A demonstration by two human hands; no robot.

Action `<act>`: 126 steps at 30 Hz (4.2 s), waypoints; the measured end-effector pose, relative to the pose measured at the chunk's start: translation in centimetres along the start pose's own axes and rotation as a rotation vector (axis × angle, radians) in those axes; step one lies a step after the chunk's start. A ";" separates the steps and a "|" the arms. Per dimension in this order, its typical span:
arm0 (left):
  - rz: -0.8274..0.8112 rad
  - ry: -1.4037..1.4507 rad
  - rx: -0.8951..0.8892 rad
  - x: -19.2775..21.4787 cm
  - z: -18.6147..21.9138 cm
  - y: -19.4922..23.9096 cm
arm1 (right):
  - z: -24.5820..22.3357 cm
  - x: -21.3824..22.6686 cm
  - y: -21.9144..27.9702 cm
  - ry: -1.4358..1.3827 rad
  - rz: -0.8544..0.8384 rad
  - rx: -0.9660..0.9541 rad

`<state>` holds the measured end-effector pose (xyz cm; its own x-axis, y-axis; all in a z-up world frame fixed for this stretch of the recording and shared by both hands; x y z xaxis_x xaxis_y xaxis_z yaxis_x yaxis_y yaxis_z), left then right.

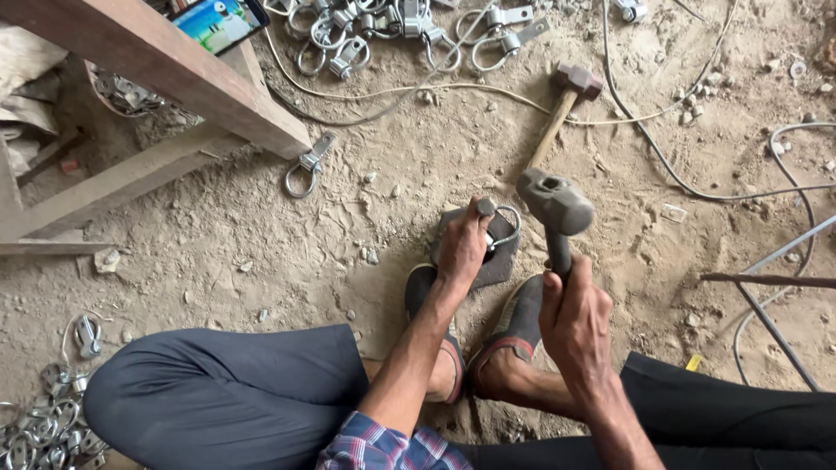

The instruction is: The person assembles metal shackles by sliding a pin through a U-shaped bolt and hitting the pin with a hammer against a metal block to secure it.

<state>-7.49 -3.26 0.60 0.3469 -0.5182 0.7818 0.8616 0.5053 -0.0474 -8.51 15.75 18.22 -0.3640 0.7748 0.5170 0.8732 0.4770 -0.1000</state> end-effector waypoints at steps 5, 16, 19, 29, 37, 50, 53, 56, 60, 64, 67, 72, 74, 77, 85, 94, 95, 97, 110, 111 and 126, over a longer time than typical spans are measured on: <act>0.011 0.007 -0.028 1.0 0.7 -0.3 | -0.6 -1.7 -2.2 0.026 -0.196 -0.100; -0.006 0.194 0.070 -0.3 -1.5 0.5 | 5.5 -1.0 1.1 0.137 -0.058 -0.112; 0.336 0.105 -0.069 2.4 -1.6 1.1 | 8.9 -2.9 1.8 0.118 -0.146 -0.247; 0.116 0.719 0.216 1.0 -3.6 0.6 | 11.2 -5.3 2.4 0.070 -0.248 -0.370; 0.110 0.716 0.140 0.8 -3.6 1.0 | 11.6 -5.5 2.6 0.114 -0.247 -0.312; 0.116 0.413 0.015 3.9 -0.1 0.8 | 12.1 -5.7 2.8 0.115 -0.249 -0.306; 0.174 0.150 -0.102 4.2 0.9 1.0 | 11.9 -5.8 2.8 0.118 -0.247 -0.263; 0.172 -0.011 -0.090 3.7 0.8 0.9 | 11.8 -6.0 2.5 0.109 -0.241 -0.249; 0.123 -0.045 -0.052 3.2 1.0 1.4 | 10.3 -4.9 2.7 0.121 -0.185 -0.235; 0.139 -0.084 -0.051 3.7 1.6 1.2 | 6.0 -3.9 1.2 0.165 -0.109 -0.116; 0.129 -0.023 -0.025 3.3 1.3 1.0 | 2.7 -2.6 0.5 0.115 -0.084 -0.049; 0.104 0.063 -0.033 2.3 0.7 1.0 | -1.0 -1.6 -0.3 0.002 -0.081 0.086; 0.034 0.042 0.007 1.6 0.4 0.9 | -1.6 -2.2 -0.7 -0.030 -0.105 0.079; 0.048 0.018 0.020 1.6 0.6 1.0 | 0.1 -4.7 -1.8 0.305 -0.298 -0.145; 0.153 -0.083 -0.142 1.9 1.0 1.2 | -0.1 -2.8 1.1 0.272 -0.115 0.121; 0.074 0.410 0.320 0.7 -3.3 0.9 | 9.5 -5.4 4.1 0.269 -0.225 -0.186; 0.102 0.490 0.273 1.0 -2.8 0.9 | 9.7 -5.5 4.2 0.257 -0.215 -0.186; 0.157 0.646 0.177 1.9 -2.1 0.8 | 9.9 -5.7 4.3 0.254 -0.221 -0.170; 0.112 0.589 0.082 3.8 0.1 1.0 | 10.2 -6.2 4.2 0.234 -0.226 -0.123; 0.114 0.583 0.058 4.0 0.4 1.0 | 10.2 -6.2 4.1 0.237 -0.225 -0.123; 0.266 0.074 -0.209 5.0 3.1 1.9 | 9.6 -5.9 3.9 0.209 -0.209 -0.152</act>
<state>-5.27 -2.79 6.32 0.5892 -0.4396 0.6779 0.7918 0.4814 -0.3760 -6.04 17.05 6.68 -0.4798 0.5569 0.6780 0.8306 0.5373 0.1464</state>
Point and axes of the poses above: each hand's wrist, its own y-axis away from the middle knuckle, its own x-axis out of the back of the hand, z = x × y, the point moved 8 cm from there along -y, towards the middle knuckle, and after that the axes turned 9 degrees about -y, right-handed, at the moved point
